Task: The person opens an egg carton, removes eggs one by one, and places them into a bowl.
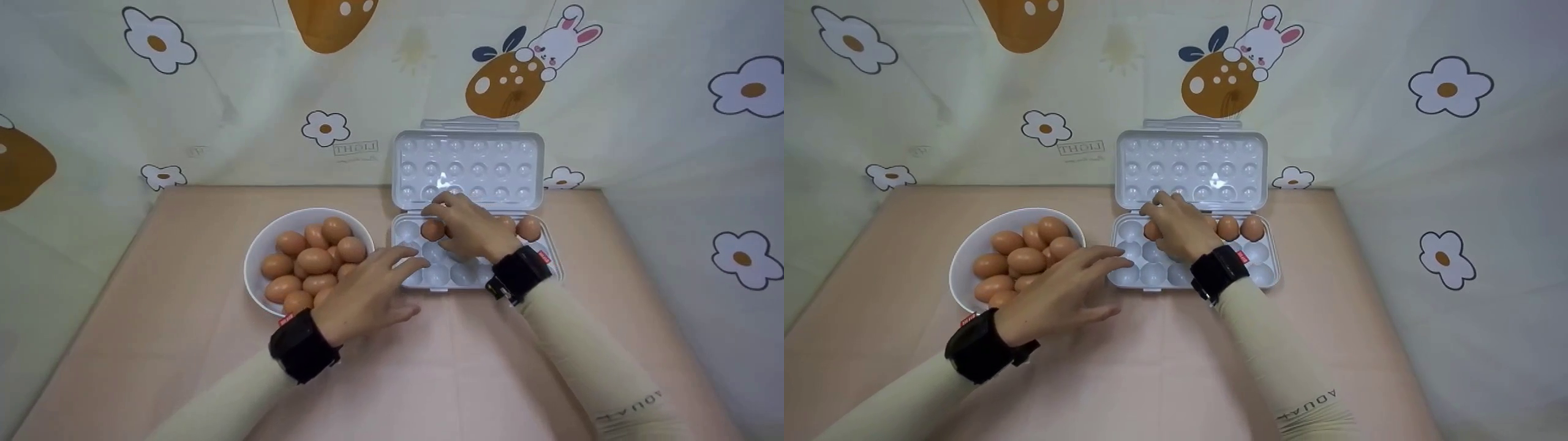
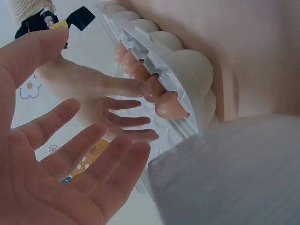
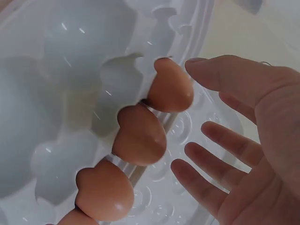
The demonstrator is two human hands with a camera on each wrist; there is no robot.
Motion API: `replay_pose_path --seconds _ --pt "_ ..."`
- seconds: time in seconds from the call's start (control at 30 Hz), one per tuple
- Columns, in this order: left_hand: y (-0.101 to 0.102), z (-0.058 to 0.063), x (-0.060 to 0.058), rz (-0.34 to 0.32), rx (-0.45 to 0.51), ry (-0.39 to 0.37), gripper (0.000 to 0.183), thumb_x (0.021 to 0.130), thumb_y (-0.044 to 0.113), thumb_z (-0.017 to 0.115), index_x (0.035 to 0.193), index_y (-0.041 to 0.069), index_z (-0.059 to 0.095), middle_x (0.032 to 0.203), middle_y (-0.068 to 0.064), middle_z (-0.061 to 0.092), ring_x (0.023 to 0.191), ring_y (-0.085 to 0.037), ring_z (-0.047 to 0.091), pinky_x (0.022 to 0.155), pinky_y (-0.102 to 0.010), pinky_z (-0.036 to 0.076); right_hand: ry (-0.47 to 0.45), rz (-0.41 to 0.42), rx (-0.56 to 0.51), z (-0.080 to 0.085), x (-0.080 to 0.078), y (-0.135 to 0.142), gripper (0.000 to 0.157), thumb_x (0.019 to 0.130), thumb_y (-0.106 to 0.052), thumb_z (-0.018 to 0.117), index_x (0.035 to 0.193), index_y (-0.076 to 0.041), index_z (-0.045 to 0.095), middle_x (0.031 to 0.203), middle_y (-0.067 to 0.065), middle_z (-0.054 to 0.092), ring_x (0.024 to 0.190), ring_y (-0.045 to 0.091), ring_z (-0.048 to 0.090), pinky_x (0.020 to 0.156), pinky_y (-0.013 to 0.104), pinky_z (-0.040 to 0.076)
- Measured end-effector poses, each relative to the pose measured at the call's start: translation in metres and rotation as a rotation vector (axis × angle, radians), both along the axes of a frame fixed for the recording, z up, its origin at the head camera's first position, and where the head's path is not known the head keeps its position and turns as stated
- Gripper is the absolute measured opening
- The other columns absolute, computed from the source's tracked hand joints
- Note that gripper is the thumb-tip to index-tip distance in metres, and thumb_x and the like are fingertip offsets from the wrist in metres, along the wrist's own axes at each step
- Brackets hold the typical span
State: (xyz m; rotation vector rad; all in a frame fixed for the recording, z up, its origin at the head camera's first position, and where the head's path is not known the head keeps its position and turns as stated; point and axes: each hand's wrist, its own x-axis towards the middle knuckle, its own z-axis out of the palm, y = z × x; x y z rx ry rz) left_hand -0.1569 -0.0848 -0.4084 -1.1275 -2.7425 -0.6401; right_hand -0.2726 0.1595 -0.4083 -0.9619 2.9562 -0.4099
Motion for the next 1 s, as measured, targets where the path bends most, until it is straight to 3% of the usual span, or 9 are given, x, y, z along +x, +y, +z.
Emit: replay_pose_path --seconds 0.17,0.43,0.63,1.0 --pt "0.001 -0.005 0.001 -0.021 0.034 -0.015 0.064 0.093 0.031 0.085 0.149 0.017 0.058 0.152 -0.009 0.055 0.135 -0.029 0.056 0.111 -0.043 0.050 0.020 0.002 0.037 -0.008 -0.004 -0.010 0.051 0.085 0.001 0.078 0.134 -0.013 0.072 0.125 0.007 0.062 0.113 0.029 0.059 0.095 0.042 0.055" --pt "0.001 -0.009 0.000 -0.025 0.057 -0.016 0.064 0.091 0.030 0.086 0.148 0.014 0.060 0.149 -0.011 0.057 0.135 -0.029 0.056 0.113 -0.046 0.048 0.051 0.072 0.026 -0.020 -0.010 -0.020 0.024 0.081 0.005 0.080 0.101 -0.006 0.075 0.095 0.006 0.058 0.091 0.028 0.058 0.078 0.038 0.050" --pt "0.001 -0.011 -0.001 -0.029 0.076 0.006 0.061 0.091 0.027 0.086 0.145 0.013 0.061 0.146 -0.012 0.059 0.131 -0.029 0.058 0.109 -0.044 0.052 0.118 0.091 0.042 -0.025 -0.012 -0.023 0.021 0.078 0.013 0.073 0.087 -0.006 0.072 0.089 0.007 0.059 0.083 0.027 0.058 0.070 0.036 0.047" --pt "0.001 -0.011 -0.003 -0.022 0.072 0.009 0.059 0.093 0.030 0.085 0.145 0.015 0.061 0.146 -0.010 0.059 0.130 -0.027 0.058 0.109 -0.041 0.051 0.160 0.110 0.003 -0.023 -0.012 -0.023 0.021 0.078 0.016 0.070 0.082 -0.004 0.073 0.086 0.009 0.059 0.076 0.026 0.057 0.065 0.034 0.045"
